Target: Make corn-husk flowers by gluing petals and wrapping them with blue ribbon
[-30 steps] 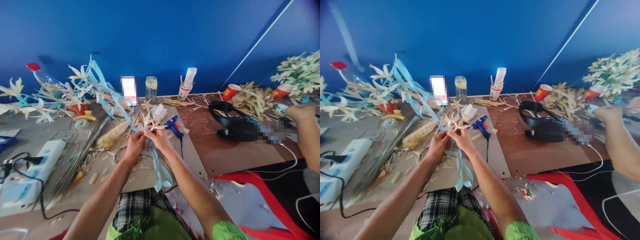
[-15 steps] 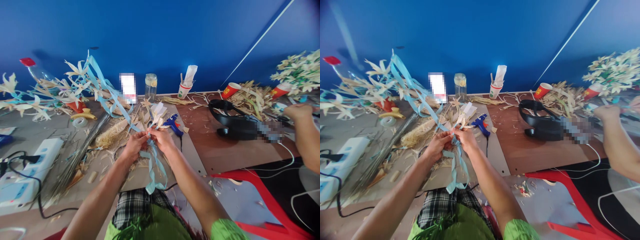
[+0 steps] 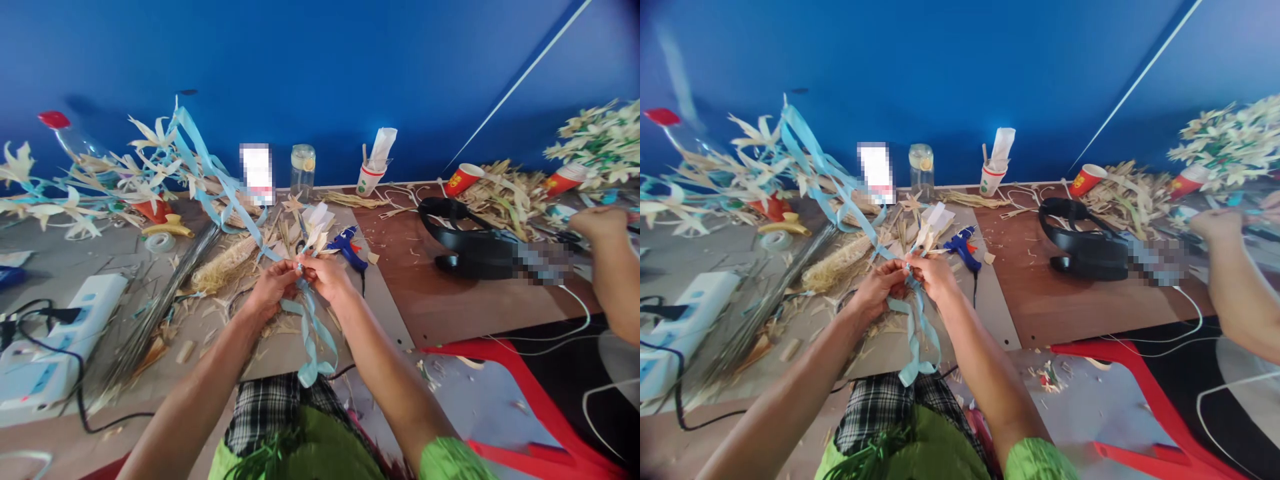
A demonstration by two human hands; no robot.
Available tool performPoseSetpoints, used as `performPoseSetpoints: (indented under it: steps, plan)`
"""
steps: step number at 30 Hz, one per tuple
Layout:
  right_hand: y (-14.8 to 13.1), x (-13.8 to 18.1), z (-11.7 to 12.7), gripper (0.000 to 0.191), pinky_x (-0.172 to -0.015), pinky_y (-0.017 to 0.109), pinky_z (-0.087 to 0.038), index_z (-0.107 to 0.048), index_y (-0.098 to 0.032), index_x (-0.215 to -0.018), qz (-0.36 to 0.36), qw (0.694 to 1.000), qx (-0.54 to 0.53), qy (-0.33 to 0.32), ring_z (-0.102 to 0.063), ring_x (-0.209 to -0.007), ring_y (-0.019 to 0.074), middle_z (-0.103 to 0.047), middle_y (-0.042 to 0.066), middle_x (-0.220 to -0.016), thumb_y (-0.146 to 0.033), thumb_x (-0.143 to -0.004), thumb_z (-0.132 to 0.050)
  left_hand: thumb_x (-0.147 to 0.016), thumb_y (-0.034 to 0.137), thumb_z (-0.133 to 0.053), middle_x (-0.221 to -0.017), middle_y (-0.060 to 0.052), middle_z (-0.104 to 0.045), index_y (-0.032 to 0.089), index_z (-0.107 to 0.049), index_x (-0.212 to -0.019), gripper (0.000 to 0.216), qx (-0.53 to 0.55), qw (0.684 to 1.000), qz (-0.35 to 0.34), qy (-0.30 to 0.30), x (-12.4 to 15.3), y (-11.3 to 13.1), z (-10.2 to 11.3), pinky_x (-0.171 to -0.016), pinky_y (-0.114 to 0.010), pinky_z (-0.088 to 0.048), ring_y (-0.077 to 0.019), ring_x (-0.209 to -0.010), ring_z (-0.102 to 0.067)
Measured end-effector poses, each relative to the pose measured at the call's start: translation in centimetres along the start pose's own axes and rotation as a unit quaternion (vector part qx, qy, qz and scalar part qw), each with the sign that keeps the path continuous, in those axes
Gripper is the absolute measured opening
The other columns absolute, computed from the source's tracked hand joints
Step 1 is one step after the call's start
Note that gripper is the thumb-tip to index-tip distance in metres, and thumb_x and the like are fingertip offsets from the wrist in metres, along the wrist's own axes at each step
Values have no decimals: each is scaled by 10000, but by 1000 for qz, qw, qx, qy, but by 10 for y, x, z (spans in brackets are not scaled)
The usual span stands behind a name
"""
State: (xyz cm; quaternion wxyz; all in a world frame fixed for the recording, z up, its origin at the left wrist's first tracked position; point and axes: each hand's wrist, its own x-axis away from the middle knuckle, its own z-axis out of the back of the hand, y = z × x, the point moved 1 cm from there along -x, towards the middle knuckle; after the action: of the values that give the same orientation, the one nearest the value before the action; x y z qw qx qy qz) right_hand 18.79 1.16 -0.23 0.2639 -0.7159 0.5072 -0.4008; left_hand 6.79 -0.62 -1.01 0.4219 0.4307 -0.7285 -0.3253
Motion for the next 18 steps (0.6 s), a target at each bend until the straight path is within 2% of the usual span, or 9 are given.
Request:
performPoseSetpoints:
  steps: [5, 10, 12, 14, 16, 18]
  plan:
    - [-2, 1, 0, 332, -408, 201, -178, -545, -140, -602, -27, 999, -12, -32, -271, -403, 18, -446, -76, -465, -277, -470, -817, -555, 273, -807, -448, 61, -500, 145, -563, -685, 305, 11, 1000, 9, 9, -2, 0, 2, -346, -171, -237, -34, -323, -355]
    - [-3, 3, -1, 336, -464, 208, -259, -595, -145, -720, -10, 996, 18, -87, -362, -460, 50, -477, -59, -528, -392, -575, -771, -574, 260, -783, -401, 69, -447, 137, -562, -641, 262, 28, 999, -19, 27, 1, 6, 1, -348, -167, -202, -23, -317, -311]
    - [-3, 3, -1, 322, -481, 218, -270, -574, -160, -706, 15, 996, 38, -77, -366, -470, 58, -466, -62, -532, -408, -602, -751, -566, 257, -781, -379, 75, -412, 139, -554, -623, 263, 36, 998, -29, 42, 1, 9, 2, -345, -172, -190, -26, -313, -297]
    - [-4, 2, 0, 307, -490, 226, -273, -556, -169, -691, 59, 996, 61, -37, -361, -478, 65, -458, -61, -542, -418, -628, -723, -560, 251, -780, -371, 80, -390, 145, -547, -621, 264, 45, 997, -34, 53, 2, 10, 2, -345, -176, -191, -31, -312, -294]
    - [-4, 1, 2, 286, -498, 234, -273, -560, -174, -707, 107, 991, 84, 5, -358, -491, 70, -466, -57, -567, -412, -642, -704, -571, 248, -775, -371, 83, -377, 148, -546, -630, 257, 49, 997, -38, 54, 2, 11, 3, -349, -177, -193, -33, -314, -293]
    - [-3, 0, 3, 269, -506, 239, -272, -578, -176, -744, 130, 986, 101, 16, -357, -499, 73, -474, -55, -587, -394, -640, -698, -591, 242, -767, -376, 84, -370, 146, -551, -644, 243, 50, 997, -39, 47, 2, 12, 5, -354, -173, -193, -30, -320, -288]
